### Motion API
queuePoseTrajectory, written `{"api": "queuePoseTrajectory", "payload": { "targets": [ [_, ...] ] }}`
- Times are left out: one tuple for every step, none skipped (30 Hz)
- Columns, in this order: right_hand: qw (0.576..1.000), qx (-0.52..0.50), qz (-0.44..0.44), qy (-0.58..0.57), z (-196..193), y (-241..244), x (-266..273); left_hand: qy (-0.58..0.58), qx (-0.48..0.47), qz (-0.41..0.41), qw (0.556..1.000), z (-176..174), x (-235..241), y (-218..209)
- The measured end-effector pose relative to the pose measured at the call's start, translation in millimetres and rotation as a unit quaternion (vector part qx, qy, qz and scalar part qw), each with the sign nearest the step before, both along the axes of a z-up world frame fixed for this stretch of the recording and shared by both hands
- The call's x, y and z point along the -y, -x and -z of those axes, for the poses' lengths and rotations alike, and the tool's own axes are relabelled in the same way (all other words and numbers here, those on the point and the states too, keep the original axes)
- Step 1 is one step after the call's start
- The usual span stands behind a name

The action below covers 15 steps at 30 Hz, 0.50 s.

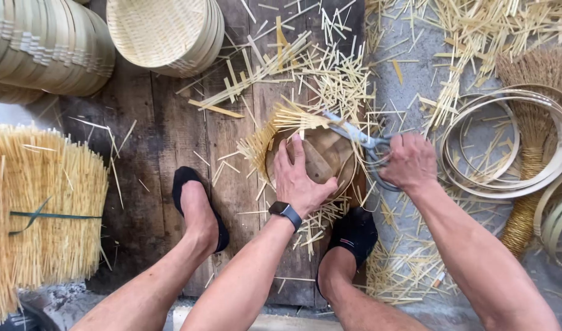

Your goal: The person sits on the floor assembling bamboo steamer baskets. They place a woven bamboo mat over a round wooden mold, press a bamboo rim ring around it, trim the excess strip ends with scissors, and stack the finished baskets with others on the floor.

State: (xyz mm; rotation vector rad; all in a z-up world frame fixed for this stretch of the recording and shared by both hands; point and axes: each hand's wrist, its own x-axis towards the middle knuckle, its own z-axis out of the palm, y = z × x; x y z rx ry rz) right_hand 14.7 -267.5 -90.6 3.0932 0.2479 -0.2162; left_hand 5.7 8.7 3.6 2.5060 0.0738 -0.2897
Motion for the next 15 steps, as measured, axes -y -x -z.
{"api": "queuePoseTrajectory", "payload": {
  "targets": [
    [1.000, 0.001, 0.000, -0.002, 6, 2, 8, -0.002, 0.001, 0.000, 1.000, -2, 0, 0],
    [0.998, -0.057, 0.009, -0.004, 13, 4, 16, -0.018, -0.017, -0.009, 1.000, -2, 1, 0],
    [0.993, -0.119, 0.017, -0.003, 19, 10, 26, -0.033, -0.039, -0.020, 0.999, -3, 3, 4],
    [0.992, -0.122, 0.016, -0.003, 6, 8, 17, -0.033, -0.042, -0.020, 0.998, 1, 4, 7],
    [0.998, -0.068, -0.002, 0.007, -9, 3, 10, -0.013, -0.028, -0.028, 0.999, 5, 6, 9],
    [1.000, -0.013, -0.021, 0.016, -24, -1, 3, 0.008, -0.014, -0.036, 0.999, 9, 9, 11],
    [1.000, -0.013, -0.023, 0.016, -24, -2, -1, 0.008, -0.013, -0.039, 0.999, 8, 10, 10],
    [0.999, 0.028, -0.038, 0.023, -25, -2, -4, 0.002, -0.013, -0.011, 1.000, 6, 11, 10],
    [0.996, 0.073, -0.051, 0.027, -25, -5, -11, -0.006, -0.010, 0.017, 1.000, 5, 8, 6],
    [0.995, 0.076, -0.052, 0.024, -7, -4, -1, -0.009, -0.007, 0.016, 1.000, 7, 4, 5],
    [0.998, 0.041, -0.046, 0.018, 10, 0, 11, -0.014, 0.006, 0.033, 0.999, 9, 2, 5],
    [0.999, 0.005, -0.040, 0.012, 29, 4, 24, -0.020, 0.020, 0.050, 0.998, 12, 0, 5],
    [0.999, 0.002, -0.038, 0.013, 26, 8, 28, -0.019, 0.017, 0.052, 0.998, 15, -3, 6],
    [0.999, -0.007, -0.037, -0.002, 22, 13, 32, -0.014, 0.034, 0.069, 0.997, 17, -5, 8],
    [0.999, -0.013, -0.038, -0.016, 19, 13, 35, -0.010, 0.053, 0.084, 0.995, 20, -8, 7]
  ]
}}
